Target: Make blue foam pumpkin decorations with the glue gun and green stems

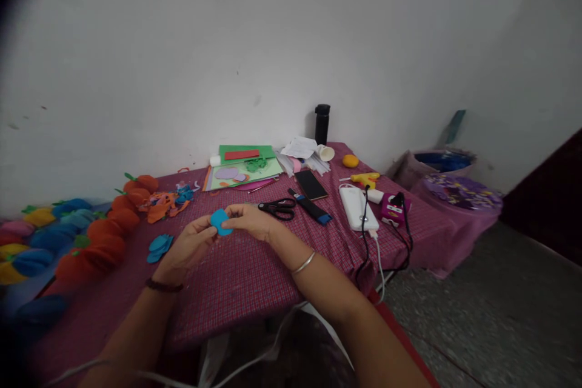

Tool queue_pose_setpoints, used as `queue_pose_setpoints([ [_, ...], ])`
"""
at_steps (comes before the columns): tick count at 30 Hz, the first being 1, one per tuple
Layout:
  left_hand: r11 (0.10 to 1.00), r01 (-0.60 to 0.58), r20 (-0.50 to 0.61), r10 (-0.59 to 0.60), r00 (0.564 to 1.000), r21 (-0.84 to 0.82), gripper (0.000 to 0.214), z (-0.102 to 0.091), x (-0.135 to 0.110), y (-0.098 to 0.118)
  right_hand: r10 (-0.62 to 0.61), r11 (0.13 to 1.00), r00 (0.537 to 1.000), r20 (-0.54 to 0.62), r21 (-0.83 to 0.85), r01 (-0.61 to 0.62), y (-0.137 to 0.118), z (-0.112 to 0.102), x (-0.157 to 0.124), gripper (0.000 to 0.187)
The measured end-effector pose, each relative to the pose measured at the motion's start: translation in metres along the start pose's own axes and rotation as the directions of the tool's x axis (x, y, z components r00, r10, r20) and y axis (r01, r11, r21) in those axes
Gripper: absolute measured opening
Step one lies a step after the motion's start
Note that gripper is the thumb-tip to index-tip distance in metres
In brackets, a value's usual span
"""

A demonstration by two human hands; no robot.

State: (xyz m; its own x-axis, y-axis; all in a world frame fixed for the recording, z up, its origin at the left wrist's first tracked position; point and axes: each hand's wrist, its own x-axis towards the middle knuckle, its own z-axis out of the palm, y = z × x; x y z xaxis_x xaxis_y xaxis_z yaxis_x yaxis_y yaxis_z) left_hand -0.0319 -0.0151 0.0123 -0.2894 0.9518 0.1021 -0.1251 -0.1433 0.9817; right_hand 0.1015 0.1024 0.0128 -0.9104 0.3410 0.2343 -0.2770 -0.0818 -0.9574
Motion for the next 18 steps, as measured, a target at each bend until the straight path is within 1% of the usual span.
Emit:
queue_pose_setpoints([
  [1,1.000,-0.008,-0.046,0.008,0.999,0.010,0.025,0.000,0.001,-0.001,-0.056,0.992,0.995,-0.078,-0.119,0.046,0.001,0.002,0.001,0.025],
  [2,1.000,-0.019,-0.098,0.021,0.995,0.017,0.025,0.001,0.003,-0.003,-0.127,0.961,0.978,-0.167,-0.264,0.079,0.002,0.003,0.002,0.021],
  [3,0.999,-0.033,-0.150,0.036,0.988,0.021,0.024,0.003,0.005,-0.005,-0.205,0.905,0.948,-0.244,-0.416,0.089,0.004,0.006,0.003,0.020],
  [4,0.999,-0.048,-0.195,0.052,0.980,0.021,0.024,0.005,0.007,-0.008,-0.276,0.829,0.916,-0.292,-0.554,0.073,0.005,0.008,0.004,0.019],
  [6,0.997,-0.080,-0.261,0.082,0.962,0.017,0.024,0.012,0.010,-0.016,-0.378,0.658,0.872,-0.312,-0.753,0.016,0.006,0.013,0.003,0.017],
  [8,0.993,-0.115,-0.321,0.114,0.940,0.017,0.025,0.021,0.010,-0.023,-0.439,0.501,0.852,-0.284,-0.865,-0.030,0.006,0.017,0.002,0.016],
  [10,0.988,-0.150,-0.369,0.150,0.917,0.028,0.025,0.028,0.008,-0.029,-0.473,0.391,0.843,-0.255,-0.918,-0.059,0.006,0.020,0.000,0.014],
  [11,0.985,-0.167,-0.389,0.168,0.906,0.038,0.024,0.031,0.007,-0.030,-0.481,0.360,0.842,-0.246,-0.931,-0.066,0.006,0.021,0.000,0.014],
  [12,0.982,-0.181,-0.404,0.186,0.896,0.052,0.022,0.032,0.007,-0.030,-0.486,0.347,0.840,-0.242,-0.935,-0.068,0.007,0.021,0.000,0.014],
  [13,0.979,-0.194,-0.416,0.204,0.886,0.067,0.020,0.033,0.006,-0.029,-0.486,0.355,0.839,-0.245,-0.932,-0.067,0.007,0.022,0.000,0.014],
  [14,0.976,-0.203,-0.423,0.220,0.879,0.084,0.018,0.032,0.006,-0.028,-0.480,0.388,0.838,-0.261,-0.920,-0.064,0.008,0.021,0.001,0.015],
  [15,0.973,-0.206,-0.419,0.229,0.879,0.101,0.017,0.030,0.006,-0.025,-0.462,0.447,0.840,-0.283,-0.893,-0.055,0.009,0.021,0.002,0.017],
  [16,0.972,-0.202,-0.403,0.233,0.885,0.117,0.016,0.027,0.006,-0.021,-0.428,0.530,0.851,-0.304,-0.847,-0.035,0.009,0.019,0.003,0.018],
  [18,0.973,-0.181,-0.344,0.219,0.913,0.140,0.017,0.019,0.008,-0.013,-0.305,0.739,0.905,-0.295,-0.673,0.030,0.009,0.015,0.005,0.018],
])
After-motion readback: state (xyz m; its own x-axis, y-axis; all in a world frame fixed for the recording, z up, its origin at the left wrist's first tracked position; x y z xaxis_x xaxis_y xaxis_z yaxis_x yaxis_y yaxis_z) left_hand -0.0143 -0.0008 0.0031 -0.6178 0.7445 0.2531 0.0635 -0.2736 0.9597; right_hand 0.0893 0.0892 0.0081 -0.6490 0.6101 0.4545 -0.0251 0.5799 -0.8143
